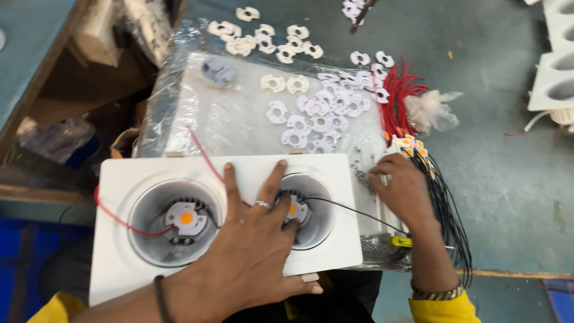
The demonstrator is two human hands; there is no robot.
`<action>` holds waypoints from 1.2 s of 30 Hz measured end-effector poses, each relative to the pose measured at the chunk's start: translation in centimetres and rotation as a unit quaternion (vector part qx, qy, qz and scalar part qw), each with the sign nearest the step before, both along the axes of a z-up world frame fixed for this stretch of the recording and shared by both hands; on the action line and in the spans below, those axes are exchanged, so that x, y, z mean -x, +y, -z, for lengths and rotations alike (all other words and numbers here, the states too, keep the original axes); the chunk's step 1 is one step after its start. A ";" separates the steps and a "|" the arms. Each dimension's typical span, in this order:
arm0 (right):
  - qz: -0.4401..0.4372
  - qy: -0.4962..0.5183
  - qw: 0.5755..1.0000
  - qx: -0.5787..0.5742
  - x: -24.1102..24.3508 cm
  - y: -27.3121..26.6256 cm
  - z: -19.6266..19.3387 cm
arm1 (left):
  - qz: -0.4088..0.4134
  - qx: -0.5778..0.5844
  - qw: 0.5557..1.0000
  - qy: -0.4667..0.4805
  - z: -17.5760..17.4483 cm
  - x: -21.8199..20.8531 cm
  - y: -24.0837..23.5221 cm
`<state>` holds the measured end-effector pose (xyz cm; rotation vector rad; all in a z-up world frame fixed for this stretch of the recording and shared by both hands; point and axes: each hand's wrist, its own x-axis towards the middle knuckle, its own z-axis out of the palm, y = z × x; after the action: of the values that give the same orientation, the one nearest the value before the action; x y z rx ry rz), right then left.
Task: The person assembles recessed lighting fixtures by placing LED modules into white housing units, securing them with screws using a green power drill, and connecting red and black wires. The person repeats this process for multiple units on a workbench.
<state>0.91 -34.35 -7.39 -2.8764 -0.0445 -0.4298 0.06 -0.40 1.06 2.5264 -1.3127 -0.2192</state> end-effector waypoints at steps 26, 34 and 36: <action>0.010 0.027 1.000 -0.001 -0.8 0.3 -1.1 | 0.004 -0.004 1.000 0.005 0.4 -0.3 -0.4; -0.007 0.014 0.998 0.066 0.0 0.9 -0.4 | -0.002 -0.039 0.999 0.027 -0.2 -0.1 0.0; -0.014 0.015 0.998 0.061 -0.2 0.7 -0.6 | 0.001 -0.020 1.000 0.006 -0.4 -0.1 0.1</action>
<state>1.10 -33.69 -6.82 -2.9972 -0.1095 -0.3917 0.18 -0.28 1.47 2.5526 -1.3184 -0.2631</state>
